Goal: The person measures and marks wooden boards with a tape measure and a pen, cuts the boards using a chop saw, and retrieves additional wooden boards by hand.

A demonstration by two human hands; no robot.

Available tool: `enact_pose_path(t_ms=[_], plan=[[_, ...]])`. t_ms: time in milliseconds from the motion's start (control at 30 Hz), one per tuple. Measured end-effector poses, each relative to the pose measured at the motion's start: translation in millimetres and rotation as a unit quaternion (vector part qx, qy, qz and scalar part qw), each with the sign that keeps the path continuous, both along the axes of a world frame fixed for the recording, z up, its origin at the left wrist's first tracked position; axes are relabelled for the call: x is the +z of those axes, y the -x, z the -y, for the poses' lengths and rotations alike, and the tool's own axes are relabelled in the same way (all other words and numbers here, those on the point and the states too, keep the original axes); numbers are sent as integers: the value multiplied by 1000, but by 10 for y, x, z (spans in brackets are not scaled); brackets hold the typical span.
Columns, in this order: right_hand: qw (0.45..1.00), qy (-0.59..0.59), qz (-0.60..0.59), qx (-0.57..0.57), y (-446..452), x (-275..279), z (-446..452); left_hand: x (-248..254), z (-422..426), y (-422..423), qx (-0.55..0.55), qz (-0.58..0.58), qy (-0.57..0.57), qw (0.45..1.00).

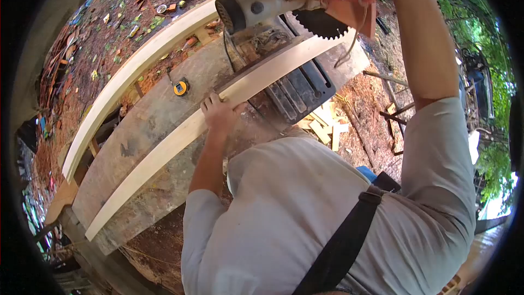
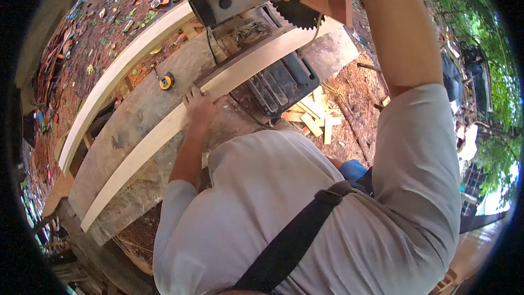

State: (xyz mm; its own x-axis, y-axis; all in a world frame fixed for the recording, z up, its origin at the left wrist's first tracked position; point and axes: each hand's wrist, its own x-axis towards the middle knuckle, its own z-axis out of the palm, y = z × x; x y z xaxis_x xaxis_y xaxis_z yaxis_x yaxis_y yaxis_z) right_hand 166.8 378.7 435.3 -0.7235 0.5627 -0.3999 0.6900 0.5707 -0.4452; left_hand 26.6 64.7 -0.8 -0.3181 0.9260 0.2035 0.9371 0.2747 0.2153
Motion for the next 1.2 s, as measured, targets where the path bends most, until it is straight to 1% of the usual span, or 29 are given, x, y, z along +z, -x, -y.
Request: enact_pose_path(t_ms=[67,133,167,233,267,300,333,367,433,500,533,600,633,667,700,767,800,867,900,967,1000,1067,1100,1167,1200], plan=[[999,28,-17,-35,-282,-172,292,-6,-8,-3,-3,-1,-18,1000],[996,-78,-41,-22,-577,-425,525,25,3,6,-2,12,-10,1000],[996,-78,-39,-21,-682,-518,606,53,9,11,-1,14,-10,1000],[996,10,-16,-82,-919,-736,708,118,16,-4,-5,13,16,1000],[987,34,-143,-69,-1118,-1065,636,126,27,-14,-9,15,16,1000],[986,32,-141,-76,-1155,-1052,696,126,25,-6,-7,16,19,1000],[964,147,-155,-156,-1183,-1037,784,117,18,0,-7,15,21,1000],[922,260,-169,-233,-1194,-1019,861,71,17,9,-16,17,21,1000],[917,254,-176,-250,-1193,-1009,894,1,19,23,-4,-7,-9,1000],[899,278,-215,-259,-1200,-1062,858,-16,35,35,-5,-3,4,1000],[917,238,-205,-247,-1189,-1013,886,-11,39,37,-2,-1,15,1000],[917,227,-209,-253,-1201,-1040,898,-44,50,42,0,-3,14,1000],[919,212,-214,-256,-1216,-1061,898,-53,54,37,3,-6,8,1000],[929,168,-210,-253,-1226,-1104,875,-58,55,30,-2,-7,9,1000],[928,168,-211,-257,-1210,-1063,908,-47,48,25,-1,-23,3,1000],[951,101,-137,-258,-1173,-932,966,-24,25,16,-1,-42,-3,999],[950,102,-138,-260,-1201,-975,910,-15,27,13,-2,-37,3,999],[941,182,-190,-211,-1252,-1093,764,-18,52,3,-3,-33,10,999],[941,183,-191,-211,-1250,-1087,776,-21,50,10,-8,-36,7,999],[921,239,-187,-245,-1218,-1038,787,-19,43,28,-9,-39,3,999],[922,239,-186,-242,-1212,-1047,834,-28,47,34,-15,-43,5,999],[933,139,-224,-245,-1209,-1090,969,-61,48,43,-17,-46,6,999],[934,139,-222,-242,-1212,-1096,983,-70,37,43,-14,-47,8,999],[922,171,-191,-291,-1251,-1111,987,-86,34,44,-8,-47,12,999],[923,172,-189,-289,-1279,-1159,979,-4,26,26,-6,-32,32,999]])
